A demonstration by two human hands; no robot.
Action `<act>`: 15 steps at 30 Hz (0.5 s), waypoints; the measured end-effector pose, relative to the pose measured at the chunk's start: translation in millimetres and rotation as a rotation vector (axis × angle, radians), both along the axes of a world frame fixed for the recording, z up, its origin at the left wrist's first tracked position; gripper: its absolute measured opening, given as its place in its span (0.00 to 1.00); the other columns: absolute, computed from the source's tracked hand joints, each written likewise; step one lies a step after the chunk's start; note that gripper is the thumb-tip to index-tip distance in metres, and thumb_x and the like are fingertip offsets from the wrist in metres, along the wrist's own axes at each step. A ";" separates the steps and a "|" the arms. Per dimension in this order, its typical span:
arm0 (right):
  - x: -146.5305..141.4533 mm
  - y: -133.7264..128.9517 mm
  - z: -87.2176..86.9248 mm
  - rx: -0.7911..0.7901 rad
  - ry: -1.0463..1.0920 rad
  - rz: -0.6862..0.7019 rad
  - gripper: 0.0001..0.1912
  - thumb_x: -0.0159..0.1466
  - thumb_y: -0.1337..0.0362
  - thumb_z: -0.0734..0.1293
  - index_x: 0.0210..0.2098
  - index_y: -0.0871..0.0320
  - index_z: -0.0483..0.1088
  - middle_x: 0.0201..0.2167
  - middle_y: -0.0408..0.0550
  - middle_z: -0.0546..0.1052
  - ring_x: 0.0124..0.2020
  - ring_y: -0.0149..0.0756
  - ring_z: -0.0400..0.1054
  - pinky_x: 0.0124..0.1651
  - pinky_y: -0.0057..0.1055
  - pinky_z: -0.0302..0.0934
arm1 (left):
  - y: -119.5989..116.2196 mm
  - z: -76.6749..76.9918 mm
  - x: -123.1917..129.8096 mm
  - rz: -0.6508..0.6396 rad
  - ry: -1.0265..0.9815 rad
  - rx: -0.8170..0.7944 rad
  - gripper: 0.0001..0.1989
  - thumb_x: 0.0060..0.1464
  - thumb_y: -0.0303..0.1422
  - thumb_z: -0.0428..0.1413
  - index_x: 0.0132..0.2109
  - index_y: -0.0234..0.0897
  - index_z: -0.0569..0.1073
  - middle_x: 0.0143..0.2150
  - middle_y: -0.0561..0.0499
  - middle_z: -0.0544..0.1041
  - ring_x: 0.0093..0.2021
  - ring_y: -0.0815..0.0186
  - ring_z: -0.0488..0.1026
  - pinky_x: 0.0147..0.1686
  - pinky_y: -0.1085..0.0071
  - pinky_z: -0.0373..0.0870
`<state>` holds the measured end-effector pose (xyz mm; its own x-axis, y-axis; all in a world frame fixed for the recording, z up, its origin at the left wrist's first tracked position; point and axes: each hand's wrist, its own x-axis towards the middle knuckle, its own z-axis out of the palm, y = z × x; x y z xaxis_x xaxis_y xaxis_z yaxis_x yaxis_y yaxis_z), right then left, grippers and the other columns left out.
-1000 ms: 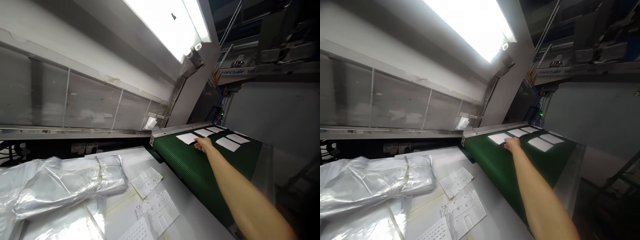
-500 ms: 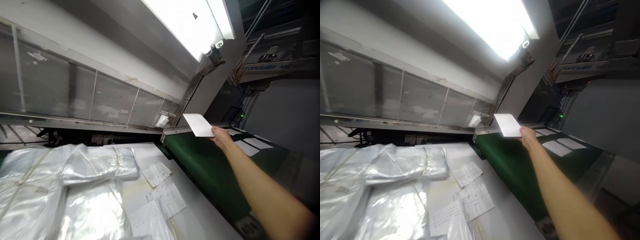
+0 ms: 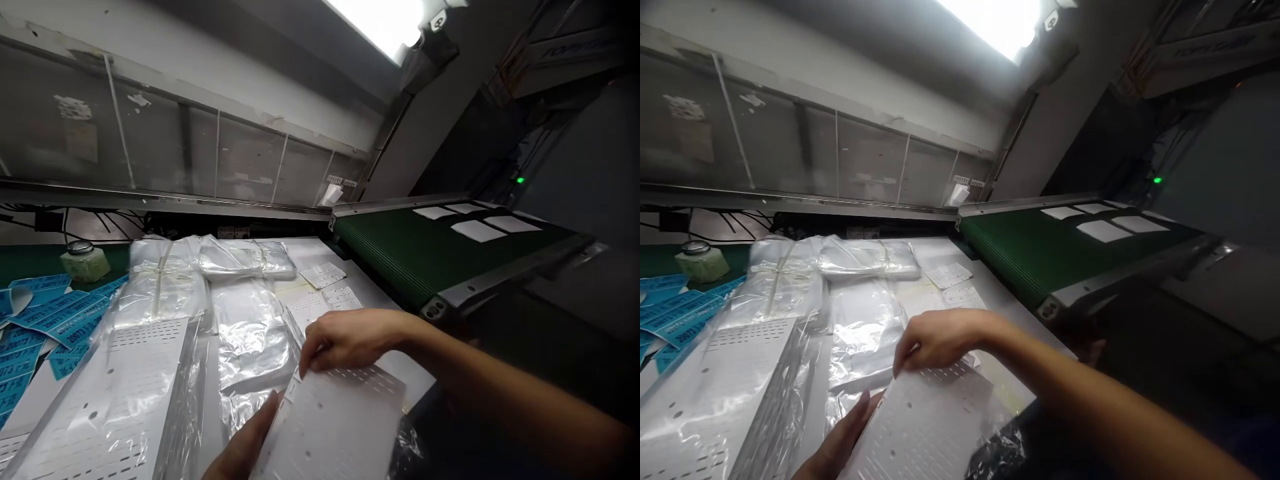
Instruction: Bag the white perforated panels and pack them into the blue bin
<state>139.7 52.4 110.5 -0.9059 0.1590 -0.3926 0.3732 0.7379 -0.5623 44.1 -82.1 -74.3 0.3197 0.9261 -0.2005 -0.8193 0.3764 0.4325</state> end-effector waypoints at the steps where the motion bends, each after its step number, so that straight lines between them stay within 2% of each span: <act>1: 1.7 -2.2 -8.6 0.043 0.045 -0.032 0.12 0.58 0.68 0.65 0.36 0.49 0.78 0.33 0.41 0.80 0.33 0.35 0.73 0.37 0.29 0.64 | -4.1 4.7 1.4 -0.010 0.016 0.042 0.38 0.42 0.49 0.59 0.56 0.30 0.66 0.44 0.40 0.78 0.48 0.47 0.72 0.50 0.55 0.64; 3: 7.1 -6.3 -17.1 0.128 0.140 -0.126 0.10 0.57 0.67 0.65 0.36 0.50 0.78 0.34 0.43 0.79 0.35 0.37 0.72 0.39 0.31 0.64 | -10.4 13.3 3.1 0.003 0.059 0.104 0.39 0.37 0.42 0.64 0.57 0.31 0.65 0.43 0.40 0.78 0.47 0.48 0.73 0.49 0.56 0.65; 6: 20.2 -25.6 -18.6 0.316 0.390 -0.336 0.13 0.59 0.65 0.65 0.43 0.51 0.74 0.45 0.47 0.74 0.48 0.44 0.67 0.51 0.43 0.58 | -14.7 20.2 1.9 0.053 0.141 0.100 0.37 0.39 0.38 0.64 0.57 0.32 0.64 0.43 0.39 0.78 0.45 0.48 0.74 0.47 0.54 0.66; 8: 31.5 -50.4 -26.5 0.424 0.656 -0.621 0.17 0.60 0.63 0.65 0.49 0.50 0.69 0.51 0.48 0.71 0.54 0.45 0.62 0.56 0.47 0.53 | -18.1 17.6 -1.4 0.153 0.250 0.073 0.34 0.42 0.40 0.62 0.56 0.31 0.65 0.43 0.39 0.77 0.44 0.48 0.74 0.46 0.54 0.67; 9: 36.7 -65.2 -36.2 0.405 0.772 -0.814 0.19 0.60 0.61 0.65 0.51 0.49 0.66 0.52 0.48 0.69 0.54 0.45 0.61 0.56 0.46 0.54 | -21.4 13.7 -3.4 0.227 0.329 0.067 0.34 0.42 0.41 0.62 0.55 0.31 0.65 0.44 0.39 0.77 0.45 0.48 0.74 0.46 0.55 0.68; 10: 40.9 -80.6 -50.6 0.324 0.857 -1.023 0.20 0.60 0.58 0.65 0.53 0.48 0.63 0.53 0.49 0.69 0.54 0.45 0.61 0.55 0.45 0.56 | -26.2 8.2 -5.5 0.310 0.425 0.070 0.33 0.43 0.42 0.62 0.55 0.32 0.66 0.44 0.39 0.77 0.45 0.48 0.73 0.45 0.55 0.68; 11: 43.5 -95.7 -69.5 0.159 0.882 -1.211 0.23 0.60 0.55 0.64 0.54 0.47 0.60 0.54 0.49 0.67 0.54 0.45 0.62 0.53 0.43 0.59 | -32.4 1.5 -7.2 0.390 0.532 0.070 0.33 0.43 0.43 0.62 0.54 0.32 0.66 0.45 0.39 0.77 0.46 0.47 0.73 0.45 0.56 0.69; 12: 44.3 -110.0 -92.0 -0.047 0.891 -1.338 0.26 0.59 0.51 0.64 0.55 0.47 0.58 0.54 0.51 0.67 0.53 0.47 0.63 0.50 0.43 0.61 | -40.0 -5.8 -8.5 0.455 0.643 0.061 0.32 0.42 0.43 0.62 0.54 0.34 0.67 0.46 0.40 0.76 0.47 0.47 0.72 0.45 0.57 0.69; 13: 43.1 -123.0 -116.7 -0.243 0.891 -1.385 0.31 0.56 0.47 0.65 0.56 0.48 0.56 0.55 0.52 0.65 0.53 0.49 0.63 0.50 0.44 0.61 | -48.3 -13.1 -9.2 0.500 0.754 0.039 0.31 0.42 0.42 0.63 0.53 0.36 0.69 0.46 0.41 0.77 0.48 0.47 0.71 0.45 0.58 0.70; 14: 40.4 -134.3 -141.9 -0.395 0.927 -1.357 0.38 0.53 0.44 0.67 0.58 0.50 0.53 0.57 0.54 0.64 0.54 0.50 0.63 0.52 0.44 0.60 | -56.9 -19.7 -9.3 0.523 0.852 0.011 0.29 0.41 0.41 0.64 0.51 0.38 0.70 0.46 0.43 0.77 0.48 0.47 0.71 0.46 0.59 0.70; 15: 36.7 -144.0 -165.6 -0.494 0.975 -1.322 0.41 0.51 0.43 0.67 0.58 0.51 0.52 0.55 0.55 0.66 0.54 0.52 0.63 0.51 0.43 0.60 | -65.1 -24.9 -8.9 0.533 0.930 -0.009 0.27 0.40 0.40 0.64 0.50 0.40 0.72 0.45 0.45 0.77 0.48 0.47 0.72 0.46 0.60 0.70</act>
